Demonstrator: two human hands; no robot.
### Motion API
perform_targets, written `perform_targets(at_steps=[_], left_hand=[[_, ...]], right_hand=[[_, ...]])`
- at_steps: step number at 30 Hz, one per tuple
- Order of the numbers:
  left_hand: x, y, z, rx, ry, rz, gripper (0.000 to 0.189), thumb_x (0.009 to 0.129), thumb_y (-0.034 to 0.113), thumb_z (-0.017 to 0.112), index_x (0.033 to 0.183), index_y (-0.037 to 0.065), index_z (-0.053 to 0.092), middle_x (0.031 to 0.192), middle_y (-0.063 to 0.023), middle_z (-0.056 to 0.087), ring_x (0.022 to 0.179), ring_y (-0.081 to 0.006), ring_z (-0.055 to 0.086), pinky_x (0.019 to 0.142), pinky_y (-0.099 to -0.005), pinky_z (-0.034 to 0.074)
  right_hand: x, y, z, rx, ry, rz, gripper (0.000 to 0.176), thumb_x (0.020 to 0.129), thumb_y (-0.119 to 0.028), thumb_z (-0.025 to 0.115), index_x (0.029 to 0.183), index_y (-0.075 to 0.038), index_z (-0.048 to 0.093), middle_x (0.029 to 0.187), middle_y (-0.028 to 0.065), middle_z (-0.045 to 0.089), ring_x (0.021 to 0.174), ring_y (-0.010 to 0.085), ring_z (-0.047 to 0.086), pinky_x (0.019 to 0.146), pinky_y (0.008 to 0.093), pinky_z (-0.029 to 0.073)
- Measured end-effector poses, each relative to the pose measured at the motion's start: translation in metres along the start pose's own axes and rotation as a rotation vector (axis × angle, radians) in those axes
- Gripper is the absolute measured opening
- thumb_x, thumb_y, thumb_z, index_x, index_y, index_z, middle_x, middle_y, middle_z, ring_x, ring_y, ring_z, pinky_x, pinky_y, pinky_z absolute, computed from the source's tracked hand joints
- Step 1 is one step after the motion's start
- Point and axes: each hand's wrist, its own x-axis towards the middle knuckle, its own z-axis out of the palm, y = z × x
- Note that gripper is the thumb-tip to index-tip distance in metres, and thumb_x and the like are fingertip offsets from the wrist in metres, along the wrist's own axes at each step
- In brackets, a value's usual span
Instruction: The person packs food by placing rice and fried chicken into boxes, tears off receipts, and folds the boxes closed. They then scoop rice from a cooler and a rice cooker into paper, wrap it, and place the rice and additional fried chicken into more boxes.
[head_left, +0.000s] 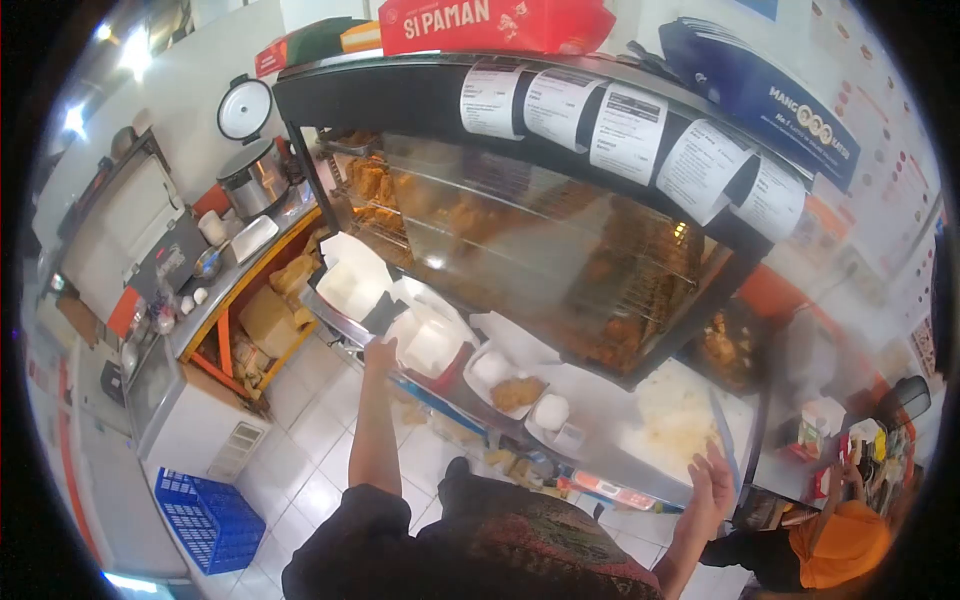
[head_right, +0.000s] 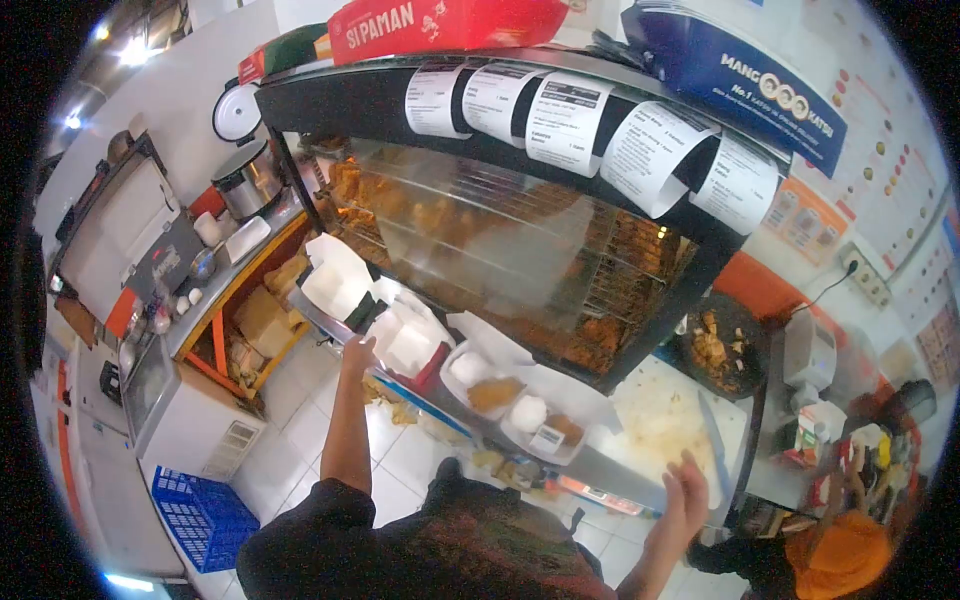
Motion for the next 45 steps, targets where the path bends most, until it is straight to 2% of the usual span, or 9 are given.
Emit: perform_targets(at_steps=[2, 3, 6, 8, 11, 16, 19, 28, 45], left_hand=[[-0.017, 0.044, -0.012, 0.366, 0.035, 0.024, 0.053, 0.082, 0.038, 0.069, 0.108, -0.008, 0.064, 0.096, -0.0273, 0.067, 0.1, -0.0423, 0.063, 0.092, -0.0482, 0.049], [-0.039, 0.079, -0.018, 0.398, 0.382, 0.265, 0.041, 0.086, 0.036, 0.066, 0.101, -0.002, 0.068, 0.088, -0.0227, 0.067, 0.09, -0.0404, 0.064, 0.087, -0.0462, 0.051], [-0.126, 0.289, -0.105, -0.184, 0.592, 0.489, 0.019, 0.088, 0.02, 0.067, 0.08, 0.002, 0.064, 0.075, -0.0096, 0.062, 0.069, -0.0278, 0.058, 0.067, -0.0385, 0.046], [-0.185, 0.397, -0.16, -0.518, 0.62, 0.921, 0.023, 0.094, 0.011, 0.06, 0.073, 0.002, 0.057, 0.069, -0.0015, 0.051, 0.063, -0.0107, 0.044, 0.057, -0.0269, 0.034], [-0.252, 0.529, -0.217, -0.802, 0.269, 1.352, 0.028, 0.099, 0.016, 0.045, 0.082, -0.002, 0.059, 0.074, -0.0019, 0.054, 0.068, -0.01, 0.048, 0.064, -0.0282, 0.04], [-0.26, 0.763, -0.162, -0.27, 0.063, 1.755, 0.043, 0.094, 0.038, 0.055, 0.109, 0.0, 0.068, 0.109, -0.0202, 0.069, 0.1, -0.0323, 0.065, 0.09, -0.0407, 0.048], [-0.211, 0.856, -0.099, 0.58, -0.24, 1.57, 0.06, 0.099, 0.051, 0.044, 0.126, 0.001, 0.062, 0.133, -0.0222, 0.058, 0.121, -0.0376, 0.055, 0.105, -0.0432, 0.04], [-0.156, 0.858, -0.099, 0.294, -0.862, 0.959, 0.052, 0.092, 0.037, 0.065, 0.125, -0.004, 0.063, 0.135, -0.0198, 0.058, 0.122, -0.0284, 0.055, 0.102, -0.0387, 0.04], [-0.192, 0.881, -0.103, 0.497, -1.061, 0.992, 0.05, 0.098, 0.035, 0.056, 0.134, 0.0, 0.055, 0.13, -0.0153, 0.062, 0.122, -0.0261, 0.056, 0.102, -0.0402, 0.042]], right_hand=[[0.002, 0.006, 0.0, 0.069, 0.046, 0.027, 0.025, 0.084, 0.002, 0.062, 0.109, 0.004, 0.062, 0.129, 0.0198, 0.06, 0.11, 0.0225, 0.06, 0.096, 0.0315, 0.048], [0.003, 0.006, -0.001, 0.087, 0.066, 0.039, 0.024, 0.084, 0.002, 0.061, 0.108, 0.004, 0.062, 0.128, 0.0193, 0.061, 0.11, 0.0219, 0.06, 0.096, 0.031, 0.048], [0.006, 0.011, -0.006, 0.121, 0.126, 0.046, 0.021, 0.084, 0.002, 0.06, 0.105, 0.004, 0.064, 0.125, 0.0181, 0.063, 0.108, 0.0206, 0.061, 0.094, 0.0299, 0.048], [0.009, 0.018, -0.016, 0.072, 0.123, 0.03, 0.021, 0.084, 0.002, 0.06, 0.104, 0.003, 0.064, 0.122, 0.0177, 0.064, 0.107, 0.0204, 0.061, 0.091, 0.0296, 0.049], [0.005, 0.003, -0.006, 0.126, 0.132, -0.012, 0.021, 0.082, 0.003, 0.06, 0.102, 0.003, 0.065, 0.118, 0.0167, 0.066, 0.103, 0.0203, 0.062, 0.088, 0.0299, 0.05], [-0.002, 0.005, 0.0, 0.213, 0.158, 0.01, 0.022, 0.082, 0.002, 0.062, 0.105, 0.003, 0.065, 0.115, 0.0152, 0.067, 0.096, 0.0191, 0.064, 0.086, 0.03, 0.051], [-0.015, 0.015, -0.006, 0.304, 0.182, 0.024, 0.024, 0.082, 0.002, 0.063, 0.106, 0.003, 0.065, 0.116, 0.0147, 0.067, 0.094, 0.0187, 0.064, 0.086, 0.0303, 0.051], [-0.057, 0.066, -0.089, 0.162, 0.42, 0.073, 0.025, 0.084, -0.01, 0.065, 0.105, 0.003, 0.068, 0.1, 0.0124, 0.066, 0.089, 0.0213, 0.06, 0.08, 0.0335, 0.051], [-0.055, 0.041, -0.088, 0.162, 0.347, 0.158, 0.032, 0.082, -0.008, 0.065, 0.111, 0.004, 0.069, 0.106, 0.0145, 0.067, 0.094, 0.021, 0.062, 0.084, 0.0322, 0.052]])
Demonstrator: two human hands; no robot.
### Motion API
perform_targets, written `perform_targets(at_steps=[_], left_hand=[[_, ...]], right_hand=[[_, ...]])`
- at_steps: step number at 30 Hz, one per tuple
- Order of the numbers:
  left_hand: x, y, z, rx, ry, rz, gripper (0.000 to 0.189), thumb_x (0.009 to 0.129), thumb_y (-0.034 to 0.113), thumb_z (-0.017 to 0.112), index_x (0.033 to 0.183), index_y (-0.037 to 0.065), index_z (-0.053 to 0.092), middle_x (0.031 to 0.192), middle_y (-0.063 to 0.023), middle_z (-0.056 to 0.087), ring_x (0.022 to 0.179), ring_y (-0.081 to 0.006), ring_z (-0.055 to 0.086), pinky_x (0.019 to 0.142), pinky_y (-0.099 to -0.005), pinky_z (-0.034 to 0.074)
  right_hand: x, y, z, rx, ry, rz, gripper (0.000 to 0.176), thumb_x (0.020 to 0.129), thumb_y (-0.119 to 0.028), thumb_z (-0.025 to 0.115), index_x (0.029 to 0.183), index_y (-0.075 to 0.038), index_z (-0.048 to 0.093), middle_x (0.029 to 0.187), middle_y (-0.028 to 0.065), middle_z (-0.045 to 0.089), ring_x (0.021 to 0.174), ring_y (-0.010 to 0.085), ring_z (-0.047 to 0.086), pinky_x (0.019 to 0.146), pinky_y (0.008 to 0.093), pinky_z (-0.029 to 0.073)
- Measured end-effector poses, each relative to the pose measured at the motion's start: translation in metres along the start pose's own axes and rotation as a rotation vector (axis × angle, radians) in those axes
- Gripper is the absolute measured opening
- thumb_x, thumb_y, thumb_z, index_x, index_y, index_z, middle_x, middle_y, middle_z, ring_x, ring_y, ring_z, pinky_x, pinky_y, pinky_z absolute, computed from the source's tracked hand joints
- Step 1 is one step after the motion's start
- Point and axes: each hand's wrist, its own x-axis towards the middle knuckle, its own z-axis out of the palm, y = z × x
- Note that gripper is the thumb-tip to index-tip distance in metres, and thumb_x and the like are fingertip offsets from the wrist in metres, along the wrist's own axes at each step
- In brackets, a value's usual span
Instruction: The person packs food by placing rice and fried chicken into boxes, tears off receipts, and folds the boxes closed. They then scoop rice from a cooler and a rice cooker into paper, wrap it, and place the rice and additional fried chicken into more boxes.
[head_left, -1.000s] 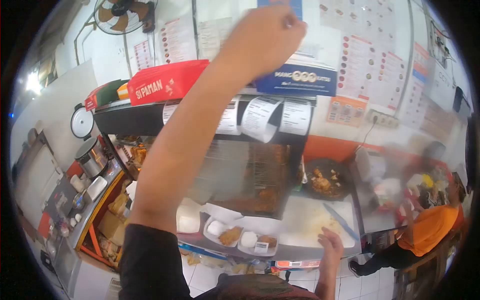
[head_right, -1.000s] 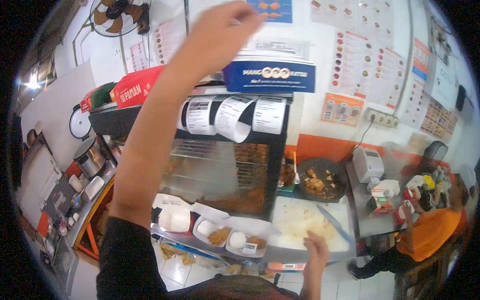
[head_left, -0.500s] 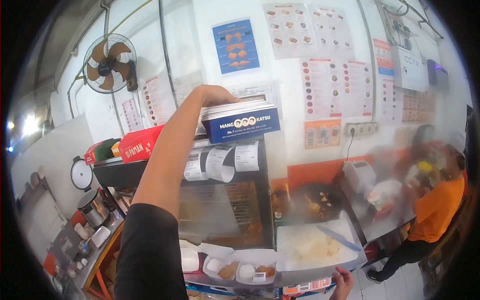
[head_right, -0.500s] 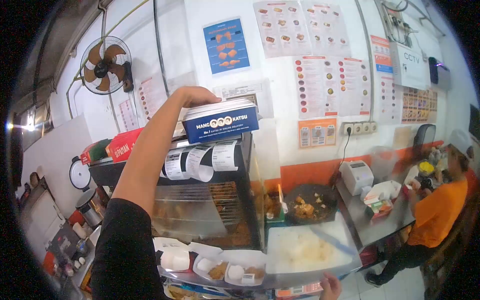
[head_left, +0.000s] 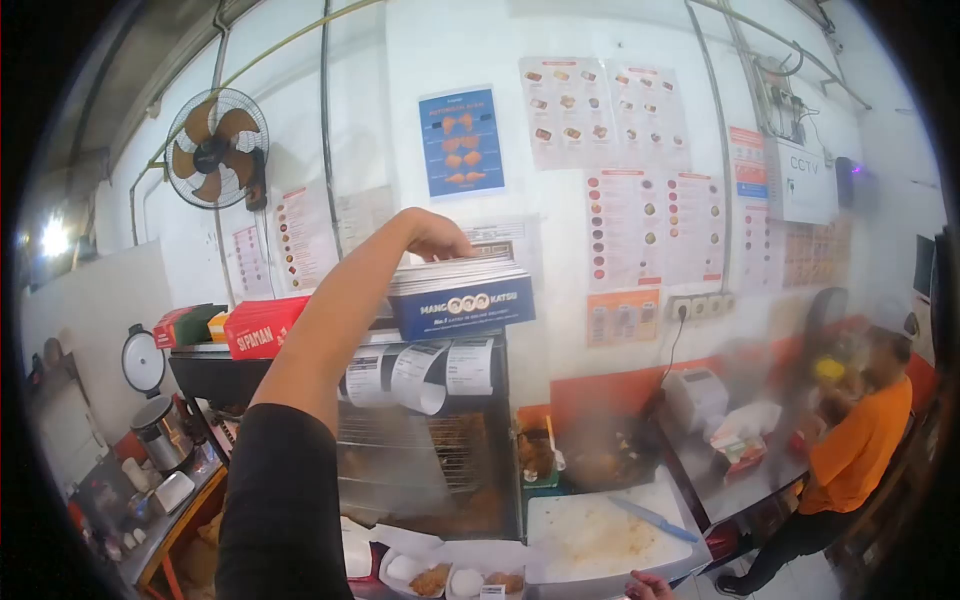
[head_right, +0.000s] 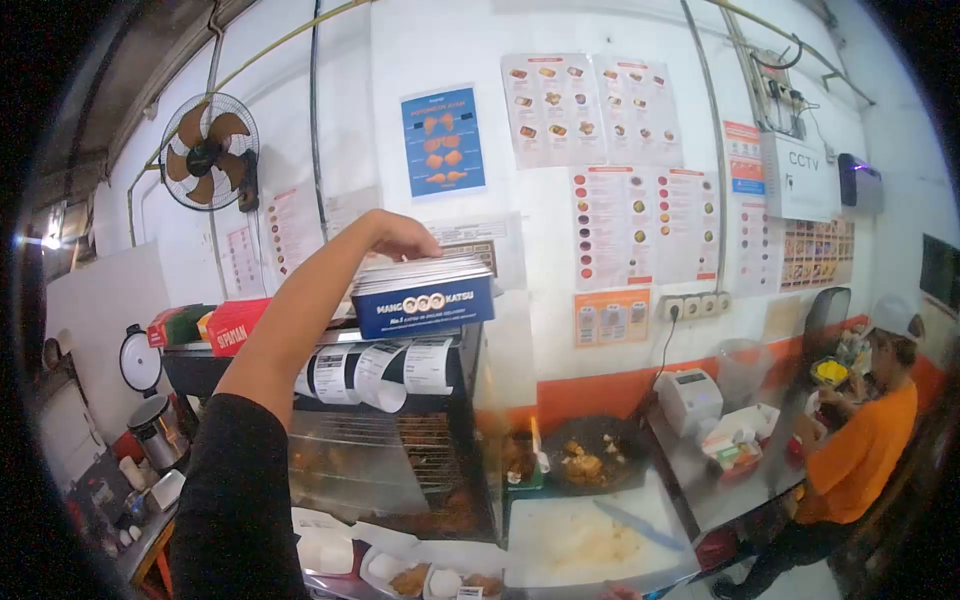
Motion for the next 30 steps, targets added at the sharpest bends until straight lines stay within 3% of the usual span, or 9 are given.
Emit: perform_targets(at_steps=[5, 9, 12, 16, 19, 21, 26, 30], left_hand=[[0.058, 0.009, -0.016, -0.148, -0.083, -0.077, 0.051, 0.101, 0.035, 0.051, 0.137, -0.001, 0.049, 0.128, -0.019, 0.062, 0.124, -0.0248, 0.054, 0.102, -0.0416, 0.044], [0.068, 0.029, 0.016, -0.185, 0.079, -0.078, 0.044, 0.1, 0.031, 0.052, 0.129, -0.003, 0.055, 0.121, -0.0189, 0.064, 0.115, -0.0247, 0.06, 0.097, -0.0404, 0.047], [0.067, 0.029, 0.032, -0.268, 0.174, -0.109, 0.036, 0.097, 0.023, 0.054, 0.121, -0.003, 0.06, 0.115, -0.0173, 0.067, 0.101, -0.0255, 0.067, 0.089, -0.0406, 0.052], [0.058, 0.029, 0.041, -0.183, 0.284, -0.092, 0.033, 0.095, 0.022, 0.055, 0.115, -0.002, 0.065, 0.109, -0.016, 0.069, 0.096, -0.0239, 0.067, 0.085, -0.0394, 0.053], [0.052, 0.042, 0.049, -0.257, 0.243, -0.186, 0.03, 0.093, 0.021, 0.058, 0.111, 0.0, 0.067, 0.104, -0.0145, 0.07, 0.091, -0.0237, 0.068, 0.083, -0.0406, 0.053], [0.059, 0.034, 0.042, -0.38, 0.155, -0.217, 0.032, 0.096, 0.026, 0.056, 0.112, 0.0, 0.067, 0.107, -0.0152, 0.07, 0.09, -0.0231, 0.068, 0.081, -0.0416, 0.054], [0.073, 0.017, 0.027, -0.264, 0.153, -0.227, 0.039, 0.101, 0.032, 0.05, 0.118, 0.0, 0.063, 0.103, -0.0138, 0.07, 0.087, -0.019, 0.067, 0.079, -0.0359, 0.053], [0.055, 0.037, 0.046, -0.291, 0.195, -0.186, 0.037, 0.101, 0.033, 0.05, 0.114, 0.001, 0.065, 0.099, -0.0125, 0.07, 0.085, -0.0181, 0.067, 0.076, -0.0356, 0.053]], right_hand=[[0.016, 0.023, -0.007, 0.103, -0.013, 0.128, 0.032, 0.085, -0.01, 0.063, 0.112, 0.005, 0.068, 0.11, 0.0157, 0.066, 0.1, 0.0225, 0.063, 0.09, 0.0337, 0.052], [0.045, 0.064, -0.025, 0.078, -0.04, 0.088, 0.033, 0.086, -0.012, 0.064, 0.113, 0.006, 0.067, 0.107, 0.0154, 0.068, 0.098, 0.0224, 0.064, 0.088, 0.0343, 0.053], [0.052, 0.052, -0.027, 0.122, -0.026, 0.081, 0.034, 0.085, -0.013, 0.064, 0.113, 0.007, 0.068, 0.105, 0.0149, 0.069, 0.095, 0.0217, 0.064, 0.086, 0.0331, 0.053], [0.06, 0.049, -0.037, 0.112, -0.019, 0.063, 0.032, 0.085, -0.012, 0.064, 0.111, 0.005, 0.068, 0.105, 0.0129, 0.068, 0.092, 0.0193, 0.064, 0.082, 0.0307, 0.053], [0.067, 0.066, -0.045, 0.319, 0.063, 0.146, 0.016, 0.082, -0.003, 0.064, 0.098, 0.0, 0.064, 0.101, 0.0101, 0.067, 0.087, 0.0159, 0.062, 0.078, 0.0281, 0.051], [0.059, 0.043, -0.043, 0.327, 0.106, 0.131, 0.016, 0.083, -0.005, 0.063, 0.098, -0.002, 0.064, 0.1, 0.0079, 0.067, 0.084, 0.0138, 0.061, 0.074, 0.0258, 0.051], [0.061, 0.036, -0.056, 0.229, 0.107, 0.116, 0.018, 0.083, -0.005, 0.061, 0.1, -0.003, 0.063, 0.104, 0.0069, 0.065, 0.086, 0.0124, 0.06, 0.074, 0.0241, 0.05], [0.064, 0.056, -0.075, 0.155, 0.079, 0.113, 0.032, 0.085, -0.011, 0.063, 0.112, 0.005, 0.065, 0.107, 0.0133, 0.067, 0.093, 0.017, 0.062, 0.079, 0.029, 0.052]])
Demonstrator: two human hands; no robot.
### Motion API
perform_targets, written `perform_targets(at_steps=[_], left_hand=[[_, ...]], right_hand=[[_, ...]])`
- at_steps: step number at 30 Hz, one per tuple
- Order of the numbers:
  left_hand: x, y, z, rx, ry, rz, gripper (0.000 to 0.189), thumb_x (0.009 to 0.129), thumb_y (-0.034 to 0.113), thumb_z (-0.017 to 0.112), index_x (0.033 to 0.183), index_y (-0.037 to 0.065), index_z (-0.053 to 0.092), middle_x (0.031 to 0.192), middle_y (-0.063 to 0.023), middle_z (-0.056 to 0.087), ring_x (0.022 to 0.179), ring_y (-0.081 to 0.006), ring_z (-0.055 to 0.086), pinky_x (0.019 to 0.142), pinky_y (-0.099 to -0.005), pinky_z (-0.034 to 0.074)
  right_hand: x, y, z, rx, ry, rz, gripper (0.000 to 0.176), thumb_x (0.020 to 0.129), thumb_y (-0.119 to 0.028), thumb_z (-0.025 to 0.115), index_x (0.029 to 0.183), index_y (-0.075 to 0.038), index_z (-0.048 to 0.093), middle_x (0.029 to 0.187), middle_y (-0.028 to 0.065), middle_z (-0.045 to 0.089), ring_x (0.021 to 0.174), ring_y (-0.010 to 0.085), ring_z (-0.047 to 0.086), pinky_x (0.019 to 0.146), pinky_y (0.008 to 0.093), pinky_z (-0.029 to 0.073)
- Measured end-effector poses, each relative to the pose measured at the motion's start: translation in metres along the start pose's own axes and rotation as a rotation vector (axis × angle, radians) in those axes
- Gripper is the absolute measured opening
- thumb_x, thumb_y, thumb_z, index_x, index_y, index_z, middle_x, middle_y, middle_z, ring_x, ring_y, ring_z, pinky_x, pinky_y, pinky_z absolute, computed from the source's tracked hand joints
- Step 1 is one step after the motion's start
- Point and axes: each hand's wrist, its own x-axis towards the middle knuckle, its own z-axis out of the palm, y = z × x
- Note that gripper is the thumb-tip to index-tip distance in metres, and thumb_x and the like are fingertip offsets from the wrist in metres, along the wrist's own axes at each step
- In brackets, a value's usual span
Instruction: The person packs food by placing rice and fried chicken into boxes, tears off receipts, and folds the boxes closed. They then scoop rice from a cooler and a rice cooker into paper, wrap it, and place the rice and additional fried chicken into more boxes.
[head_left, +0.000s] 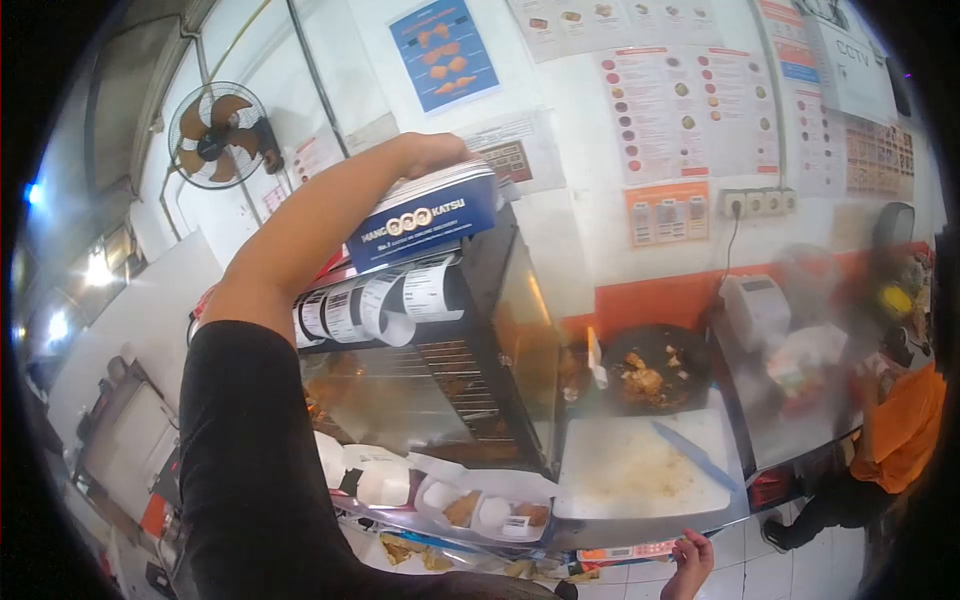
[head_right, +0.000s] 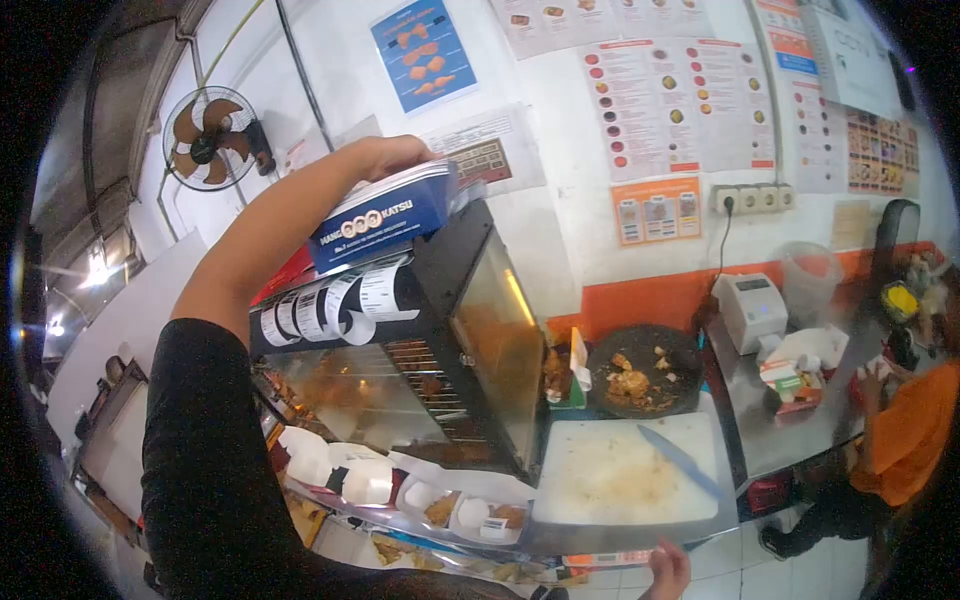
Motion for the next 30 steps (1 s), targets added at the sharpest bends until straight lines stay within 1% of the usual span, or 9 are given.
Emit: perform_targets(at_steps=[9, 12, 15, 18, 21, 22, 25, 26, 30], left_hand=[[0.003, 0.0, -0.001, 0.003, 0.038, -0.059, 0.034, 0.099, 0.03, 0.052, 0.11, 0.002, 0.066, 0.093, -0.012, 0.071, 0.075, -0.0171, 0.067, 0.069, -0.0346, 0.055], [-0.003, 0.008, 0.004, 0.07, 0.062, -0.101, 0.031, 0.097, 0.024, 0.051, 0.111, 0.0, 0.066, 0.097, -0.0145, 0.071, 0.077, -0.0168, 0.068, 0.069, -0.0342, 0.056], [0.002, 0.011, 0.002, 0.094, 0.02, -0.052, 0.028, 0.094, 0.019, 0.053, 0.109, -0.001, 0.066, 0.096, -0.0158, 0.071, 0.079, -0.0168, 0.069, 0.07, -0.0334, 0.057], [-0.003, 0.025, 0.002, 0.169, -0.063, -0.074, 0.024, 0.09, 0.016, 0.06, 0.106, -0.001, 0.067, 0.098, -0.0163, 0.072, 0.081, -0.0183, 0.07, 0.07, -0.0317, 0.058], [0.038, 0.024, -0.014, 0.262, 0.008, -0.14, 0.023, 0.087, 0.014, 0.065, 0.103, -0.001, 0.068, 0.1, -0.0176, 0.072, 0.081, -0.0204, 0.07, 0.072, -0.0312, 0.058], [0.043, 0.024, -0.014, 0.355, 0.094, -0.126, 0.037, 0.086, 0.014, 0.064, 0.119, -0.004, 0.063, 0.117, -0.0196, 0.067, 0.106, -0.0251, 0.064, 0.091, -0.0388, 0.05], [0.049, 0.031, -0.015, 0.433, 0.249, -0.147, 0.039, 0.084, 0.013, 0.065, 0.121, -0.001, 0.064, 0.114, -0.0181, 0.068, 0.104, -0.0213, 0.065, 0.087, -0.0372, 0.051], [0.047, 0.031, -0.017, 0.666, 0.383, -0.056, 0.036, 0.084, 0.017, 0.063, 0.116, 0.003, 0.068, 0.116, -0.0162, 0.069, 0.104, -0.0231, 0.066, 0.087, -0.037, 0.052], [0.031, 0.041, -0.031, 1.009, 0.818, 0.152, 0.034, 0.083, 0.024, 0.061, 0.109, 0.006, 0.072, 0.11, -0.0161, 0.07, 0.101, -0.0292, 0.067, 0.087, -0.0401, 0.052]], right_hand=[[-0.011, -0.001, 0.002, 0.021, 0.021, 0.004, 0.037, 0.086, -0.01, 0.063, 0.12, 0.007, 0.062, 0.113, 0.0169, 0.065, 0.096, 0.0205, 0.062, 0.082, 0.0285, 0.052], [-0.008, 0.008, -0.004, 0.064, 0.007, 0.043, 0.04, 0.086, -0.01, 0.064, 0.122, 0.007, 0.061, 0.116, 0.0175, 0.064, 0.103, 0.0235, 0.06, 0.092, 0.0333, 0.05], [-0.005, 0.011, 0.005, 0.151, 0.094, 0.003, 0.02, 0.081, -0.005, 0.061, 0.102, -0.003, 0.062, 0.106, 0.0077, 0.065, 0.087, 0.0126, 0.06, 0.077, 0.0245, 0.05], [-0.006, 0.007, 0.005, 0.154, 0.099, 0.016, 0.021, 0.081, -0.005, 0.062, 0.102, -0.003, 0.061, 0.106, 0.0079, 0.065, 0.088, 0.0125, 0.06, 0.08, 0.0256, 0.05], [-0.007, 0.004, 0.005, 0.142, 0.112, 0.013, 0.022, 0.081, -0.005, 0.062, 0.102, -0.003, 0.061, 0.106, 0.0073, 0.065, 0.09, 0.0124, 0.059, 0.082, 0.0261, 0.049], [-0.007, 0.004, 0.006, 0.144, 0.108, 0.009, 0.022, 0.081, -0.005, 0.062, 0.103, -0.004, 0.061, 0.106, 0.0069, 0.065, 0.089, 0.0121, 0.059, 0.082, 0.0262, 0.049], [-0.013, 0.006, 0.004, 0.142, 0.102, 0.017, 0.022, 0.081, -0.006, 0.062, 0.103, -0.005, 0.062, 0.106, 0.0056, 0.065, 0.089, 0.0113, 0.058, 0.081, 0.0261, 0.048], [-0.014, 0.006, 0.003, 0.137, 0.103, 0.023, 0.022, 0.081, -0.007, 0.062, 0.104, -0.005, 0.062, 0.106, 0.0051, 0.065, 0.09, 0.011, 0.058, 0.082, 0.0259, 0.047], [-0.021, 0.008, 0.0, 0.106, 0.107, 0.019, 0.023, 0.082, -0.01, 0.062, 0.104, -0.006, 0.063, 0.107, 0.0036, 0.065, 0.091, 0.0103, 0.057, 0.083, 0.0257, 0.044]])
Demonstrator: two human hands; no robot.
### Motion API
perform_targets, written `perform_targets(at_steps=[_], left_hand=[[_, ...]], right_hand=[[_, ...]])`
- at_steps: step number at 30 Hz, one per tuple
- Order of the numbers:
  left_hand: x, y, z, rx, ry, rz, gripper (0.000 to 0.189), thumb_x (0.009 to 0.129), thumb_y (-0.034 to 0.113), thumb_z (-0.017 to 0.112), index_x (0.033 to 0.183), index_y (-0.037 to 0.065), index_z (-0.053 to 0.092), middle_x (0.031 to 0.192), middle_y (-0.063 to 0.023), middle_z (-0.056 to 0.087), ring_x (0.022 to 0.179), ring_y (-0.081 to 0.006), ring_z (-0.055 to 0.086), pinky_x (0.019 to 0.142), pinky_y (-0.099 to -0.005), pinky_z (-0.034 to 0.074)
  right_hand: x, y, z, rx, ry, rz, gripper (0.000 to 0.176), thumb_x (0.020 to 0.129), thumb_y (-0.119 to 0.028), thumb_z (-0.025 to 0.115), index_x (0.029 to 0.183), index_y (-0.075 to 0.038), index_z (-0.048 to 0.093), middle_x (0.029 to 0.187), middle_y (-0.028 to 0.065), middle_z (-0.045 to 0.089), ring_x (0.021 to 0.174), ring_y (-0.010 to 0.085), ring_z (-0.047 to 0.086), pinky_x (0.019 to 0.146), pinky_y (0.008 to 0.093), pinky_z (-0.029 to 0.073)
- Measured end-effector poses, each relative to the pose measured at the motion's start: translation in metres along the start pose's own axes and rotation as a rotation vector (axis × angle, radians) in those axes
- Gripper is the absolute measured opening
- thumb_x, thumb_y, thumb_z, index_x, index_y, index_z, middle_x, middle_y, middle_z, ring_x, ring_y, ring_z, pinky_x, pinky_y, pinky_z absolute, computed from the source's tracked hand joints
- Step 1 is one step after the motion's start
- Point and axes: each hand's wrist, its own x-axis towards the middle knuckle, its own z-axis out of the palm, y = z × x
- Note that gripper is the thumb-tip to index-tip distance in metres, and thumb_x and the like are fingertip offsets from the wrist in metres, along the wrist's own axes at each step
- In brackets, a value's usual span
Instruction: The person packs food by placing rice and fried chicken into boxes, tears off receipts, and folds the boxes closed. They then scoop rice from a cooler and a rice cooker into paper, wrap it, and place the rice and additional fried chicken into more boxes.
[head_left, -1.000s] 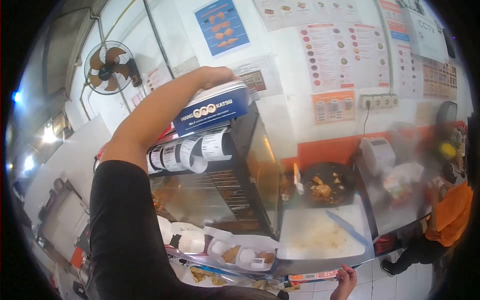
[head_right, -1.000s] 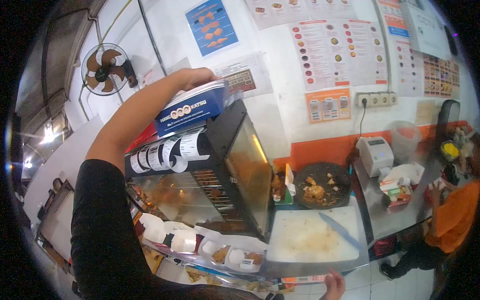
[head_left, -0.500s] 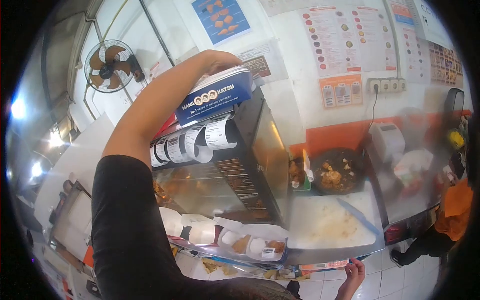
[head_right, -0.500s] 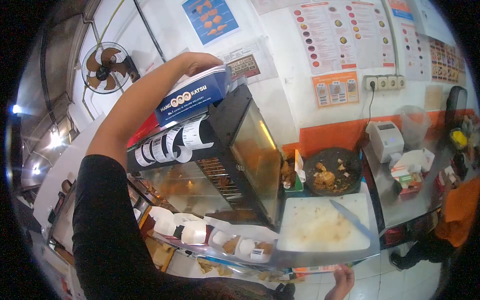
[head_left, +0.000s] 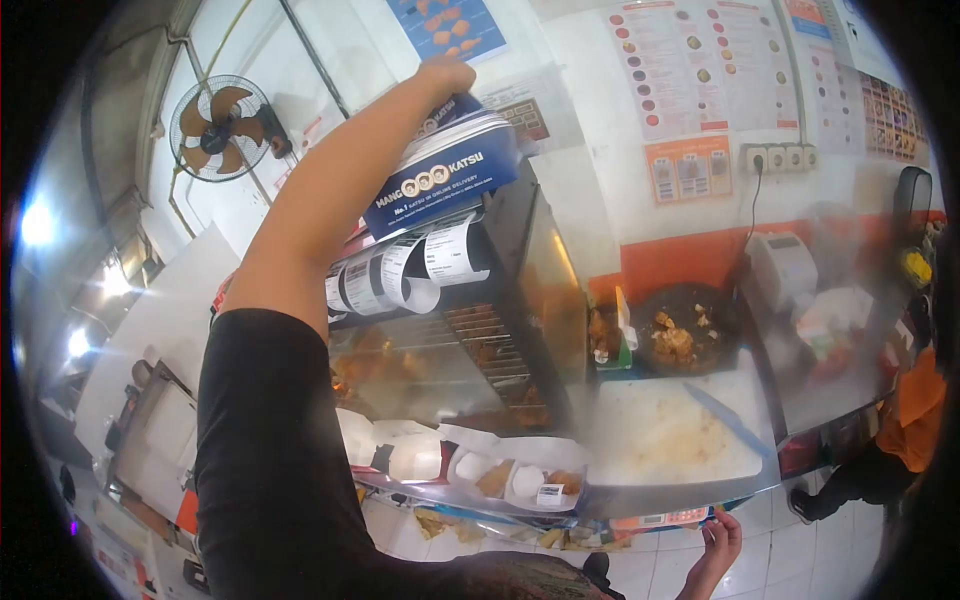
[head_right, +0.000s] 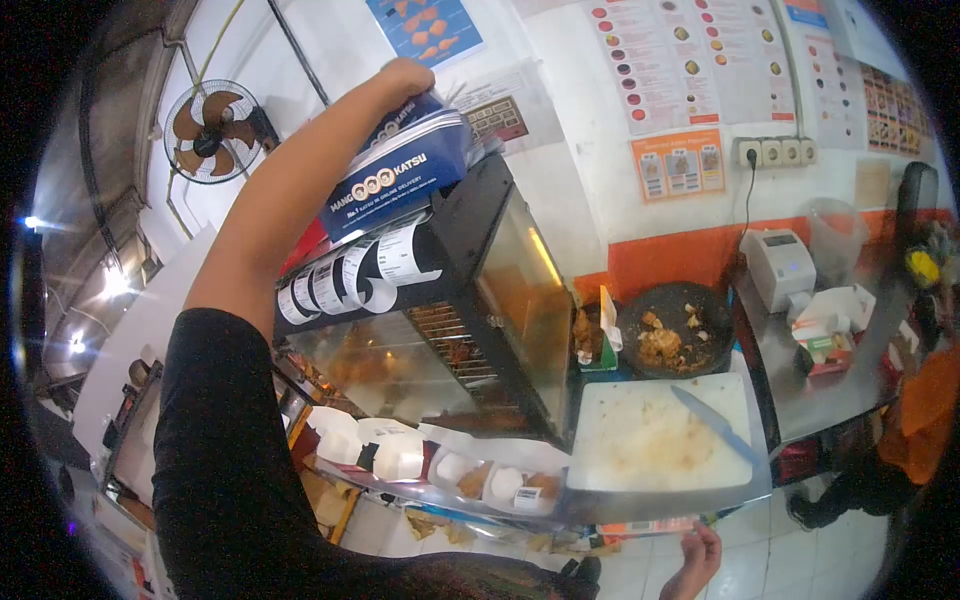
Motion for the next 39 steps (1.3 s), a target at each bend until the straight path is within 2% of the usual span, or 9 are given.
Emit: perform_targets(at_steps=[7, 12, 14, 17, 19, 23, 28, 31, 39], left_hand=[[-0.077, 0.007, -0.073, -0.151, 0.753, 0.452, 0.025, 0.085, 0.022, 0.066, 0.088, -0.002, 0.073, 0.081, -0.024, 0.068, 0.077, -0.0375, 0.068, 0.067, -0.0433, 0.053], [-0.283, 0.054, -0.077, -0.136, 0.77, 0.794, 0.02, 0.084, 0.028, 0.064, 0.101, 0.019, 0.071, 0.083, -0.0065, 0.07, 0.07, -0.0248, 0.067, 0.057, -0.0398, 0.051], [-0.385, 0.062, -0.045, -0.705, 0.389, 1.012, 0.009, 0.078, 0.019, 0.062, 0.084, 0.012, 0.064, 0.072, -0.0092, 0.062, 0.07, -0.0272, 0.065, 0.056, -0.0432, 0.052], [-0.499, 0.055, 0.006, -1.028, 0.226, 1.067, 0.017, 0.077, 0.014, 0.067, 0.093, 0.008, 0.067, 0.075, 0.0001, 0.061, 0.057, -0.0145, 0.055, 0.049, -0.0311, 0.044], [-0.559, 0.049, 0.059, -1.272, 0.186, 0.944, 0.018, 0.082, 0.015, 0.068, 0.097, 0.007, 0.066, 0.074, -0.0036, 0.06, 0.059, -0.0207, 0.058, 0.052, -0.0331, 0.046], [-0.675, -0.034, 0.116, -1.716, -0.754, 0.041, 0.021, 0.099, 0.024, 0.058, 0.108, 0.004, 0.063, 0.088, -0.0044, 0.06, 0.081, -0.0161, 0.057, 0.074, -0.0277, 0.047], [-0.797, -0.114, 0.154, -1.808, -1.313, -0.334, 0.025, 0.102, 0.026, 0.053, 0.113, 0.004, 0.061, 0.1, 0.001, 0.062, 0.091, -0.0098, 0.057, 0.078, -0.026, 0.046], [-0.843, -0.125, 0.154, -1.99, -1.205, -0.616, 0.029, 0.098, 0.031, 0.057, 0.111, 0.007, 0.067, 0.083, -0.0001, 0.064, 0.067, -0.0114, 0.055, 0.062, -0.0296, 0.046], [-0.916, -0.169, 0.126, -2.117, -1.003, -0.794, 0.03, 0.099, 0.033, 0.056, 0.111, 0.008, 0.067, 0.091, -0.0005, 0.068, 0.078, -0.0115, 0.061, 0.069, -0.0257, 0.048]], right_hand=[[-0.02, -0.014, 0.013, -0.039, -0.007, -0.047, 0.021, 0.083, -0.009, 0.061, 0.103, -0.004, 0.062, 0.107, 0.0057, 0.064, 0.089, 0.0112, 0.057, 0.082, 0.0258, 0.046], [-0.029, -0.006, 0.038, -0.094, -0.113, -0.188, 0.017, 0.088, -0.007, 0.057, 0.104, -0.002, 0.06, 0.105, 0.0083, 0.063, 0.086, 0.0112, 0.055, 0.082, 0.0252, 0.046], [-0.056, -0.023, 0.07, -0.014, -0.16, -0.261, 0.016, 0.09, -0.005, 0.056, 0.105, -0.001, 0.059, 0.104, 0.0086, 0.063, 0.085, 0.0118, 0.054, 0.082, 0.0264, 0.046], [-0.101, -0.017, 0.097, 0.083, -0.147, -0.345, 0.016, 0.094, -0.007, 0.053, 0.108, -0.001, 0.058, 0.106, 0.0094, 0.062, 0.088, 0.0154, 0.055, 0.088, 0.0321, 0.044], [-0.138, 0.001, 0.12, 0.06, -0.068, -0.443, 0.019, 0.093, -0.006, 0.054, 0.111, -0.001, 0.059, 0.104, 0.0076, 0.059, 0.089, 0.0152, 0.054, 0.087, 0.0304, 0.043], [-0.199, 0.02, 0.142, -0.052, -0.46, -0.438, 0.029, 0.091, -0.005, 0.06, 0.119, -0.001, 0.061, 0.105, 0.0056, 0.054, 0.093, 0.0155, 0.052, 0.086, 0.0285, 0.042], [-0.288, 0.052, 0.171, -0.531, -0.714, -0.493, 0.024, 0.083, -0.012, 0.07, 0.107, -0.008, 0.072, 0.106, 0.0054, 0.05, 0.1, 0.0189, 0.048, 0.088, 0.0302, 0.04], [-0.325, 0.069, 0.186, -0.797, -0.876, -0.602, 0.018, 0.079, -0.022, 0.076, 0.095, -0.013, 0.077, 0.109, 0.0069, 0.049, 0.107, 0.0209, 0.048, 0.095, 0.0363, 0.036], [-0.39, 0.119, 0.186, -1.049, -1.355, -0.678, 0.012, 0.081, -0.024, 0.076, 0.088, -0.015, 0.076, 0.114, 0.0134, 0.055, 0.105, 0.0299, 0.054, 0.096, 0.0437, 0.041]])
